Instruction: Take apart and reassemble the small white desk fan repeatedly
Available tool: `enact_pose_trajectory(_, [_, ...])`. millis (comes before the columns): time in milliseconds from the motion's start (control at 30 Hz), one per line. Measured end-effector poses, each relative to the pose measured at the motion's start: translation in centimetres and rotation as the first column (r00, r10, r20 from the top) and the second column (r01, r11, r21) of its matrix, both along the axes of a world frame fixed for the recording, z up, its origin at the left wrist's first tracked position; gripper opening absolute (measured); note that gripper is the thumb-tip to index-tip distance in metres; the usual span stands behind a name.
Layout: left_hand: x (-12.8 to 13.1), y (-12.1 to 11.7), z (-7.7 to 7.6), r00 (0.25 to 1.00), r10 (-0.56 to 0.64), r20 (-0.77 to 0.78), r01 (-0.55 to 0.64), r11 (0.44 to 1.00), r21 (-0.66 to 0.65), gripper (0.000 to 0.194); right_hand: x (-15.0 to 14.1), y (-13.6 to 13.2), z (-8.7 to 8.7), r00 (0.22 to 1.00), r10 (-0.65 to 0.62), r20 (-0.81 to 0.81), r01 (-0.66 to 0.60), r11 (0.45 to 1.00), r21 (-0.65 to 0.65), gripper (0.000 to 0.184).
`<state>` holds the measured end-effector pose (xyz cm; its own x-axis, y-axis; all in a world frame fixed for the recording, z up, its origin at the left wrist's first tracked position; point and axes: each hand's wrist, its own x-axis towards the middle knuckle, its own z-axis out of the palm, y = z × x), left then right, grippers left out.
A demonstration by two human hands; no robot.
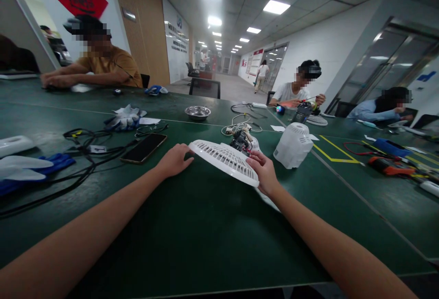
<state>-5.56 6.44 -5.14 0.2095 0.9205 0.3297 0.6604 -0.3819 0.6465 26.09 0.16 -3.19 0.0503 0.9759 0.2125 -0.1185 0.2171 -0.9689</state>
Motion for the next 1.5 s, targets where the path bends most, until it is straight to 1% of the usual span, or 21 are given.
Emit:
enact_pose_trajectory(67, [-0.4, 0.6, -0.3, 0.997, 0.069, -0.031, -0.069, 0.998, 0.010, 0.031, 0.4, 0.0, -0.1, 0.996, -0.033, 0.081, 0.029, 0.998, 0.055, 0.049])
enact_pose_trajectory(133, [-0.3, 0.5, -0.1, 0.994, 0.078, 0.072, -0.078, 0.997, 0.001, 0.038, 0.4, -0.1, -0.4, 0.979, -0.052, 0.196, 0.029, 0.993, 0.119, 0.055])
enact_pose_trajectory(233, [0.8, -0.9, 0.9, 0.960, -0.051, 0.275, 0.043, 0.998, 0.035, 0.049, 0.0, -0.3, -1.0, 0.917, -0.068, 0.393, -0.020, 0.976, 0.216, 0.059])
enact_pose_trajectory(300, [1.9, -2.3, 1.7, 0.949, -0.188, 0.254, 0.166, 0.981, 0.105, 0.050, -0.5, -0.4, -1.3, 0.877, -0.059, 0.478, -0.073, 0.964, 0.254, 0.058])
enact_pose_trajectory(367, [3.0, -3.5, 2.2, 0.942, -0.298, 0.156, 0.289, 0.954, 0.083, 0.054, -0.6, -0.4, -1.3, 0.848, -0.041, 0.528, -0.125, 0.953, 0.275, 0.058])
enact_pose_trajectory(433, [4.0, -4.3, 2.4, 0.943, -0.327, 0.062, 0.325, 0.945, 0.038, 0.075, -0.3, -0.2, -1.0, 0.818, -0.044, 0.573, -0.168, 0.936, 0.310, 0.053])
enact_pose_trajectory(500, [4.7, -4.8, 2.3, 0.954, -0.299, 0.023, 0.299, 0.954, 0.010, 0.090, 0.5, 0.4, -0.5, 0.778, -0.144, 0.611, -0.141, 0.908, 0.395, 0.044])
enact_pose_trajectory(567, [5.1, -4.9, 2.2, 0.960, -0.281, 0.010, 0.281, 0.960, -0.007, 0.096, 1.5, 1.3, -0.3, 0.698, -0.353, 0.623, -0.021, 0.860, 0.510, 0.045])
enact_pose_trajectory(633, [5.2, -5.0, 2.2, 0.959, -0.282, -0.004, 0.282, 0.959, -0.003, 0.096, 2.6, 2.5, -0.5, 0.572, -0.519, 0.635, 0.106, 0.814, 0.570, 0.061])
enact_pose_trajectory(700, [5.1, -5.0, 2.3, 0.954, -0.298, -0.029, 0.298, 0.954, 0.017, 0.097, 3.6, 3.8, -1.1, 0.520, -0.509, 0.686, 0.145, 0.844, 0.516, 0.075])
enact_pose_trajectory(767, [5.1, -5.1, 2.4, 0.947, -0.316, -0.054, 0.318, 0.947, 0.037, 0.098, 4.2, 4.9, -1.7, 0.580, -0.399, 0.710, 0.167, 0.911, 0.376, 0.083])
enact_pose_trajectory(833, [5.1, -5.2, 2.5, 0.944, -0.321, -0.071, 0.325, 0.945, 0.049, 0.098, 4.5, 5.6, -1.8, 0.747, -0.293, 0.596, 0.230, 0.956, 0.182, 0.082])
enact_pose_trajectory(900, [5.2, -5.3, 2.6, 0.945, -0.319, -0.077, 0.323, 0.945, 0.052, 0.097, 4.4, 5.7, -1.5, 0.888, -0.227, 0.400, 0.246, 0.969, 0.003, 0.066])
enact_pose_trajectory(967, [5.2, -5.4, 2.6, 0.946, -0.316, -0.079, 0.320, 0.946, 0.051, 0.098, 3.9, 5.0, -0.8, 0.975, -0.107, 0.196, 0.129, 0.987, -0.100, 0.052])
enact_pose_trajectory(1000, [5.2, -5.3, 2.6, 0.946, -0.315, -0.077, 0.319, 0.946, 0.050, 0.098, 3.5, 4.5, -0.5, 0.993, -0.032, 0.116, 0.045, 0.993, -0.110, 0.050])
enact_pose_trajectory(1067, [5.2, -5.2, 2.5, 0.946, -0.316, -0.066, 0.319, 0.946, 0.053, 0.099, 2.5, 3.1, 0.2, 0.996, 0.092, -0.024, -0.093, 0.993, -0.075, 0.045])
enact_pose_trajectory(1133, [5.2, -5.1, 2.5, 0.945, -0.324, -0.046, 0.326, 0.944, 0.052, 0.100, 1.5, 1.6, 0.8, 0.994, 0.106, -0.012, -0.106, 0.994, 0.040, 0.044])
enact_pose_trajectory(1233, [5.3, -5.0, 2.4, 0.948, -0.318, -0.017, 0.318, 0.947, 0.051, 0.099, 0.5, -0.2, 1.4, 0.961, 0.130, 0.244, -0.187, 0.955, 0.228, 0.067])
enact_pose_trajectory(1333, [5.3, -4.9, 2.4, 0.949, -0.315, -0.006, 0.315, 0.947, 0.070, 0.099, 0.3, -1.1, 1.8, 0.844, 0.041, 0.535, -0.285, 0.879, 0.381, 0.073])
enact_pose_trajectory(1400, [5.3, -4.9, 2.5, 0.946, -0.325, -0.016, 0.325, 0.943, 0.077, 0.101, 0.4, -1.2, 1.8, 0.777, -0.041, 0.628, -0.309, 0.844, 0.437, 0.072])
enact_pose_trajectory(1500, [5.0, -5.0, 2.7, 0.940, -0.337, -0.058, 0.340, 0.939, 0.057, 0.105, 0.7, -1.0, 1.6, 0.749, -0.048, 0.661, -0.319, 0.848, 0.423, 0.076])
